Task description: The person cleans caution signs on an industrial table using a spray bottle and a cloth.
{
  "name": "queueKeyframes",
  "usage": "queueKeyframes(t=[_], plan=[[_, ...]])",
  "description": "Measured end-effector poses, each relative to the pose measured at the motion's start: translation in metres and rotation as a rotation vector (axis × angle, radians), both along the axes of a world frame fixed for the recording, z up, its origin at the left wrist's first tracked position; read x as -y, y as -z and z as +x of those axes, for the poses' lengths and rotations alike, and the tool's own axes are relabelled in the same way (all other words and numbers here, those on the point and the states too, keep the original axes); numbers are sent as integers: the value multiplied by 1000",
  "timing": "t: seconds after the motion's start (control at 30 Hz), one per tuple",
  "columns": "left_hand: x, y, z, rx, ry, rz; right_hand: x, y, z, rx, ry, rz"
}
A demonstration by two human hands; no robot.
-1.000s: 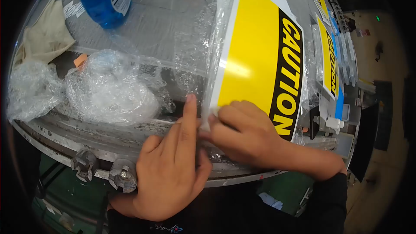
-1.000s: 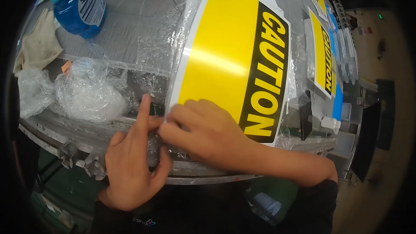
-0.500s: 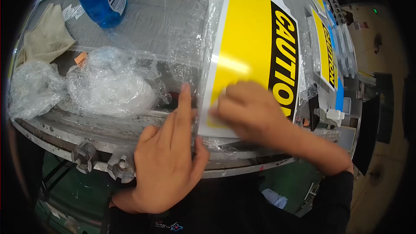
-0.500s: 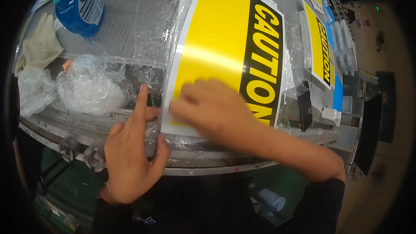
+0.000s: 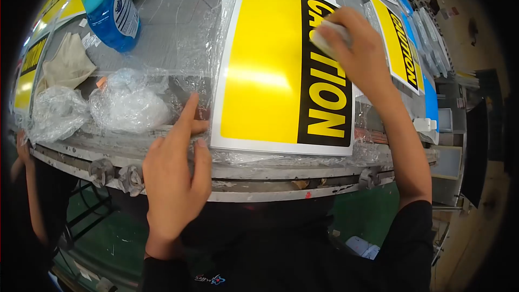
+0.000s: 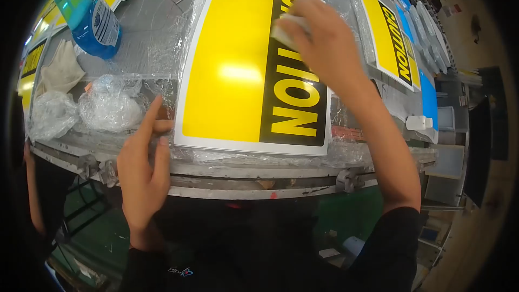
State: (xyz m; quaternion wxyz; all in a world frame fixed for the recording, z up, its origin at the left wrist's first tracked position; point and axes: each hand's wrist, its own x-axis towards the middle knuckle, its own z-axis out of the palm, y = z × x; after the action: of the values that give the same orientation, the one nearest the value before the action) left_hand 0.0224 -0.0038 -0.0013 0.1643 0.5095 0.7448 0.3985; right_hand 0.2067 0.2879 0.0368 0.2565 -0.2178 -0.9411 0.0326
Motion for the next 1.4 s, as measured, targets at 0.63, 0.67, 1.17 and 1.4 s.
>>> queueKeyframes(t=[0.63, 0.67, 1.17, 1.4], plan=[[-43, -39, 84, -429, 203, 94, 1, -13, 150, 664, -381, -1307], [-52, -43, 97, -451, 279, 65, 1, -6, 153, 671, -397, -1334], [-98, -11, 159, -385, 472, 69, 15, 34, 167, 327, -427, -1222], [-99, -9, 160, -373, 441, 72, 15, 36, 166, 332, -457, -1195]])
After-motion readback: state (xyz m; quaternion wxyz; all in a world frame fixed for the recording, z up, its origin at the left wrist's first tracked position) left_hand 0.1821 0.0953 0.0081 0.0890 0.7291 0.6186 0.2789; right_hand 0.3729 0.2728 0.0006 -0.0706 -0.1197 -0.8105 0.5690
